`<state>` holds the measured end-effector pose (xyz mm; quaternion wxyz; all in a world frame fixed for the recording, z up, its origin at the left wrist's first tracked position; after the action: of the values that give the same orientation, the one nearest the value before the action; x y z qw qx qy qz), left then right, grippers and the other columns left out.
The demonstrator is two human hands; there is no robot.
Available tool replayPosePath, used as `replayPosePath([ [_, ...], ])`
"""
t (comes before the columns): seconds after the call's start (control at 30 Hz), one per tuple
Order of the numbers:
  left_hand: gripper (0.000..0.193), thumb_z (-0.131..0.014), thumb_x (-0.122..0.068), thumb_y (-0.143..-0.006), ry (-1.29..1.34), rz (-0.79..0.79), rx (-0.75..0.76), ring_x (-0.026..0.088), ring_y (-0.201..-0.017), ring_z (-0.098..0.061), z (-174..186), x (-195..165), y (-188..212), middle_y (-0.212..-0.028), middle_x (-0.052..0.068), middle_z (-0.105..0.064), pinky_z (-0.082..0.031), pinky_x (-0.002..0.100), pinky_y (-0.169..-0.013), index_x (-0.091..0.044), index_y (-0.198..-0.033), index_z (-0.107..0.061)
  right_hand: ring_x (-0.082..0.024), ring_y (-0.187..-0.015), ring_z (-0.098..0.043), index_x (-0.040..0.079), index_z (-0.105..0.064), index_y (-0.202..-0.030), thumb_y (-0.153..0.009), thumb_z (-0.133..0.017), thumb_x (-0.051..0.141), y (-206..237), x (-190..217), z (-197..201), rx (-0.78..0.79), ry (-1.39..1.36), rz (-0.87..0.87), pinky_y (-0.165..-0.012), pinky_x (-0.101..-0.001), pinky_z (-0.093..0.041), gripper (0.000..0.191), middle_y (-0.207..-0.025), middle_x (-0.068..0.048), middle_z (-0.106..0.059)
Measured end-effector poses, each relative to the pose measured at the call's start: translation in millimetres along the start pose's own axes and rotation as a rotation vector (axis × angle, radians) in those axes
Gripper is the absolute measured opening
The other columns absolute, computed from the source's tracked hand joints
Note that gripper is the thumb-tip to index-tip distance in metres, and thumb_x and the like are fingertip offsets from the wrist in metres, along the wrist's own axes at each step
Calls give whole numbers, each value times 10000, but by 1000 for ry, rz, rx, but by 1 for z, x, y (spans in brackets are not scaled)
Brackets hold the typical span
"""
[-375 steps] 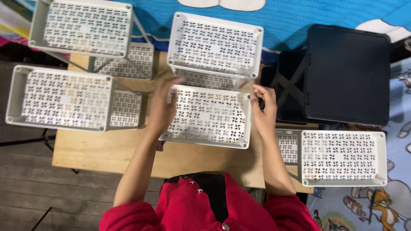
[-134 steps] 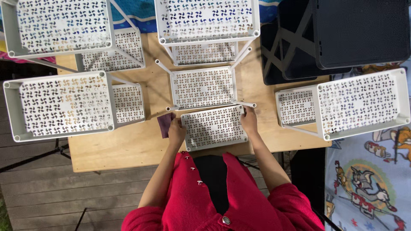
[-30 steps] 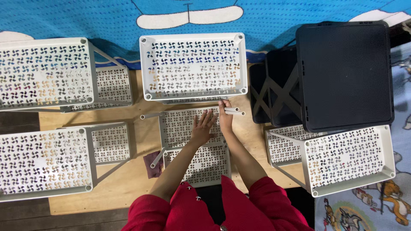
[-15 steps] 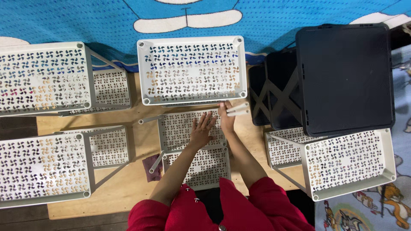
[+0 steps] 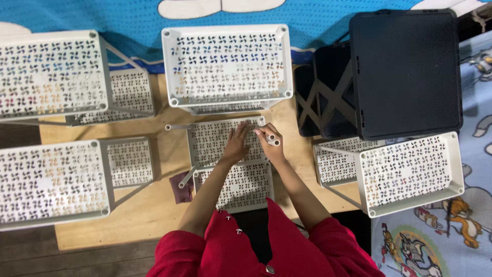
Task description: The person takes apart small white plastic drawer cabinets on a wooden table. They pull perforated drawers out of the frames, detach white plastic legs from the drawer units, and stack the removed drawers together on the table.
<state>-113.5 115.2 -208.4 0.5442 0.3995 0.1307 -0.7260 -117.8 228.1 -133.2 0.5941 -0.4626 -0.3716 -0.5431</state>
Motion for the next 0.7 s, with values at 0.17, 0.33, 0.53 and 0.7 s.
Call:
replayPosePath([
  [0.17,609,-609,48,-869,266,1,-312,400,-1380,-466,34,17,37,-1514,169,-486,-421,451,-1141,-170,-1434,-554,-149,-677,-526,-13,-725,-1020,-950,-723,37,31,4,11,-23,133,14,-633,-285,-447,86,-809,-57,-545],
  [0.33,450,-577,33,-896,305,23,-376,388,-1172,-626,41,33,104,-1276,172,-618,-519,463,-972,-148,-1305,-629,-189,-672,-524,3,-716,-1047,-956,-718,65,60,4,2,80,197,-30,-636,-306,-452,110,-827,-78,-548],
  [0.53,288,-570,13,-920,248,120,-469,359,-1021,-686,38,62,173,-1128,148,-679,-552,454,-863,-111,-1163,-664,-325,-824,-666,71,-709,-1096,-991,-719,270,109,-18,-37,399,429,-189,-719,-399,-517,225,-970,-126,-647],
  [0.7,239,-600,12,-863,83,177,-553,416,-989,-633,38,85,208,-1089,192,-642,-526,492,-833,-15,-1100,-608,-356,-1084,-619,126,-731,-1170,-903,-734,266,130,-6,-66,540,656,133,-914,-460,-504,302,-1163,-134,-645],
])
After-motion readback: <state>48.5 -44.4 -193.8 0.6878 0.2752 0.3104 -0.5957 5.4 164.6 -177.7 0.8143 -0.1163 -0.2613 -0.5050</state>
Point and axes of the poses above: each hand's wrist, its own y-axis away from the middle knuckle, its own z-axis out of the back of the hand, x = y × z, the point moved 8 cm from there along -y, towards the middle knuckle
